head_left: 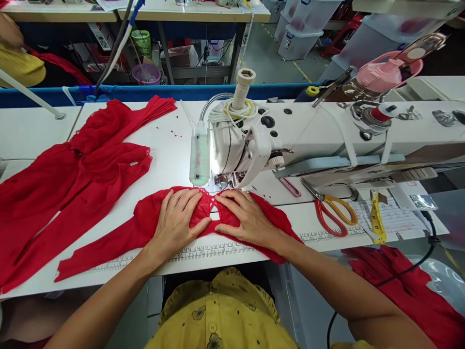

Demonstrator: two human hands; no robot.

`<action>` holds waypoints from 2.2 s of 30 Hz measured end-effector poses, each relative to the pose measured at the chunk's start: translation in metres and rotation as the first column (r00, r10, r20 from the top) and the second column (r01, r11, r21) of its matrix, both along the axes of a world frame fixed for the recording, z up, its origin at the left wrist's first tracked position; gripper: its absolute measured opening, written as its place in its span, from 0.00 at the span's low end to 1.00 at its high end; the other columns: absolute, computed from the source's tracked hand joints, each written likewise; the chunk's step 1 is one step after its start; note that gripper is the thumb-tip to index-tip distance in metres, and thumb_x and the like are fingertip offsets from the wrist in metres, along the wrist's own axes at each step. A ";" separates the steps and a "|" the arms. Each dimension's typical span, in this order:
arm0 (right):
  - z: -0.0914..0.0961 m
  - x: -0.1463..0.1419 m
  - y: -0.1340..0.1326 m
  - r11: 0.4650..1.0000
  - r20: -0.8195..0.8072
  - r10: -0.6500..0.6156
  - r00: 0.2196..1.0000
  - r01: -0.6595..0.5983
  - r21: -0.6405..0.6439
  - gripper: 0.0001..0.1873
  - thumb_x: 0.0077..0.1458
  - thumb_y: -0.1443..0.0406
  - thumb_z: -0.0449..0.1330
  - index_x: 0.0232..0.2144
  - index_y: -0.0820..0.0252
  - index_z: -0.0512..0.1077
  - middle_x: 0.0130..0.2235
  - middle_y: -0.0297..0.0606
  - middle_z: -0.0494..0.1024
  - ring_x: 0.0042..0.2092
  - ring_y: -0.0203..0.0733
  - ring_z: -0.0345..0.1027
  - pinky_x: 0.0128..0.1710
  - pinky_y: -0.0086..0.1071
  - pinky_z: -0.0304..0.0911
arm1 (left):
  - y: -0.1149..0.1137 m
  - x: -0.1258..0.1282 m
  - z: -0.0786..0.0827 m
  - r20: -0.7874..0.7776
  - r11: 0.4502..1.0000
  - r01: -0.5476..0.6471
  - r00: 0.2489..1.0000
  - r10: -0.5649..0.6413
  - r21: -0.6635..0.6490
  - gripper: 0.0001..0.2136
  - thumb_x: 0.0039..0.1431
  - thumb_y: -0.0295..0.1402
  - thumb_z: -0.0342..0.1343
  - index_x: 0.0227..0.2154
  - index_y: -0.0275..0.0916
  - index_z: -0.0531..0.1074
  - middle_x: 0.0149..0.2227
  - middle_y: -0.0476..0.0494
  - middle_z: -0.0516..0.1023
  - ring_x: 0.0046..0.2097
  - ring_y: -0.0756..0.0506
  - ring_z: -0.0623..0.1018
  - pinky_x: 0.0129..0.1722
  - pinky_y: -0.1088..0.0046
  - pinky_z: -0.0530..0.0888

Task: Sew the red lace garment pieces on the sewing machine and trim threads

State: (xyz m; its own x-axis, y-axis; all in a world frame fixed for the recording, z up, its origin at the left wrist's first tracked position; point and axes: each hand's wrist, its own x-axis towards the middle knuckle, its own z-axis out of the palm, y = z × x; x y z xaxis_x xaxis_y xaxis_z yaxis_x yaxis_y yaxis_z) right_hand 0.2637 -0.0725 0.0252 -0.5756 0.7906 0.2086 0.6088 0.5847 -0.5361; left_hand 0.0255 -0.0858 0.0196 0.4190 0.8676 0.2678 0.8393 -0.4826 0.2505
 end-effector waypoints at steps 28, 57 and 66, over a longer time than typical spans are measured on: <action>0.002 0.000 0.001 0.999 0.014 -0.013 1.000 0.013 -0.052 0.42 0.53 0.49 0.67 0.63 0.56 0.59 0.60 0.47 0.68 0.60 0.56 0.61 0.60 0.53 0.61 | 0.000 0.000 0.003 0.015 0.999 0.019 1.000 -0.019 -0.037 0.25 0.64 0.45 0.55 0.61 0.41 0.65 0.60 0.37 0.71 0.60 0.36 0.69 0.65 0.48 0.58; 0.003 0.001 0.000 0.930 0.077 -0.255 0.964 0.223 0.293 0.15 0.66 0.61 0.54 0.53 0.57 0.71 0.48 0.46 0.78 0.50 0.53 0.68 0.51 0.51 0.62 | -0.007 -0.001 0.007 0.001 0.999 0.022 1.000 -0.022 -0.040 0.23 0.66 0.44 0.54 0.60 0.40 0.66 0.60 0.36 0.71 0.60 0.35 0.69 0.63 0.49 0.61; 0.007 -0.003 0.005 0.953 -0.003 -0.204 0.979 0.199 0.227 0.08 0.65 0.69 0.51 0.41 0.56 0.70 0.45 0.43 0.78 0.46 0.49 0.69 0.50 0.46 0.63 | 0.032 -0.001 0.040 0.195 0.967 0.136 0.976 -0.094 -0.216 0.26 0.60 0.49 0.60 0.55 0.38 0.70 0.54 0.38 0.76 0.57 0.36 0.71 0.61 0.51 0.64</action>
State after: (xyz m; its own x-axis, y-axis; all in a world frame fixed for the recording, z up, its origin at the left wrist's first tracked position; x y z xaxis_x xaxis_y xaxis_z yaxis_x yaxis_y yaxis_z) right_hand 0.2605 -0.0675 0.0324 -0.4151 0.8245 0.3845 0.7355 0.5529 -0.3915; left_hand 0.0246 -0.0535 0.0598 0.4820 0.8631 0.1509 0.7113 -0.4860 0.5078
